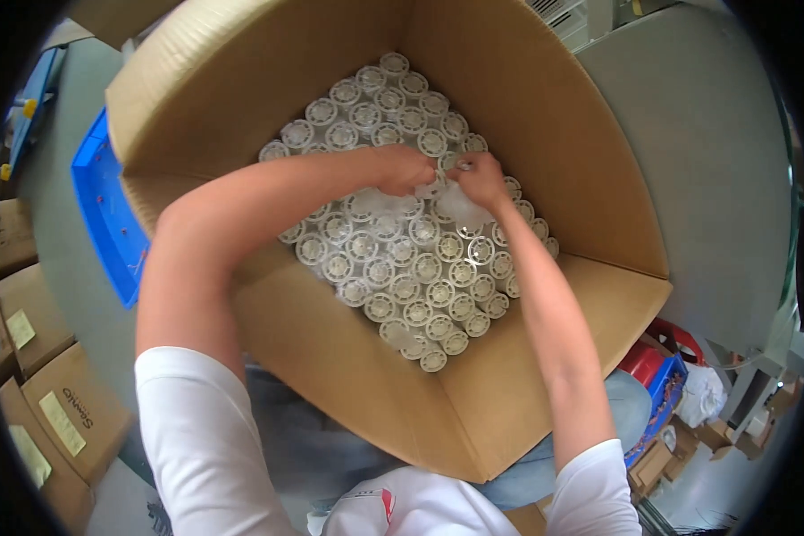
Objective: The person packs white plastic components into a cardboard box by hand, wrapping some items in plastic wrap before placing them inside.
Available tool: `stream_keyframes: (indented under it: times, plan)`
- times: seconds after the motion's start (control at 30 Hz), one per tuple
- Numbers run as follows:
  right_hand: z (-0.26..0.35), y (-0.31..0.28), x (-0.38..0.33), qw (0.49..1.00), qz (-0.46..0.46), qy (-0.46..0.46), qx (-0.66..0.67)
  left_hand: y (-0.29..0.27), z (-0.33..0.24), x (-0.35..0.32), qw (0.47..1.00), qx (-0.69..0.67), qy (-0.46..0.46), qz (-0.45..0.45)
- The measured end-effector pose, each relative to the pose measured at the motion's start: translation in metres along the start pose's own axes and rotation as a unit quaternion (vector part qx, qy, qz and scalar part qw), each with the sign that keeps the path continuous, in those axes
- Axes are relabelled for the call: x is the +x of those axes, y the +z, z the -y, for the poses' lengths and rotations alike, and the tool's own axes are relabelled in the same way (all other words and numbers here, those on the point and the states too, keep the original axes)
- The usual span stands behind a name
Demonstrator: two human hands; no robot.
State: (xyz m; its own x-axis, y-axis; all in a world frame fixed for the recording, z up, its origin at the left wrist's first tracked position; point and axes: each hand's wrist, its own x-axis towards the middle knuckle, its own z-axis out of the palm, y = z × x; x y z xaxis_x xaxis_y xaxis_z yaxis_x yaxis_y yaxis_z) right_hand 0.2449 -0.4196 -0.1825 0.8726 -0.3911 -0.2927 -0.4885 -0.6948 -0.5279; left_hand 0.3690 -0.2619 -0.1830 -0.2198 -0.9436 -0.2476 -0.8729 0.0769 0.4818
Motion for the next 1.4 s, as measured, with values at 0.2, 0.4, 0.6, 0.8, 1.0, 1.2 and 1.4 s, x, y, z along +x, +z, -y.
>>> stream_keyframes:
  times: [0.2,0.4,0.6,0.8,1.0,1.2,1.4]
  plan:
    - [0.012,-0.044,-0.024,0.947,-0.069,0.074,0.306,0.003,-0.026,-0.009,0.992,0.104,-0.061,-0.041]
    - [0.037,-0.033,-0.086,0.993,-0.073,0.059,0.067,-0.015,-0.055,-0.002,0.962,0.017,-0.233,-0.139]
    - [0.027,0.044,-0.123,0.997,0.070,0.043,-0.011,-0.011,-0.077,-0.007,0.902,-0.033,-0.375,-0.210]
    - [0.019,0.063,-0.123,0.998,0.007,0.058,-0.026,-0.004,-0.089,-0.021,0.890,-0.001,-0.426,-0.162]
    - [-0.003,0.066,-0.109,0.982,-0.020,0.067,0.176,-0.002,-0.087,0.006,0.914,0.105,-0.384,-0.080]
    - [0.013,0.032,-0.107,0.934,-0.168,0.138,0.285,0.051,-0.058,0.027,0.901,0.063,-0.413,-0.112]
    - [0.038,0.033,-0.137,0.991,0.054,0.043,0.119,0.039,-0.047,0.026,0.906,-0.073,-0.379,-0.175]
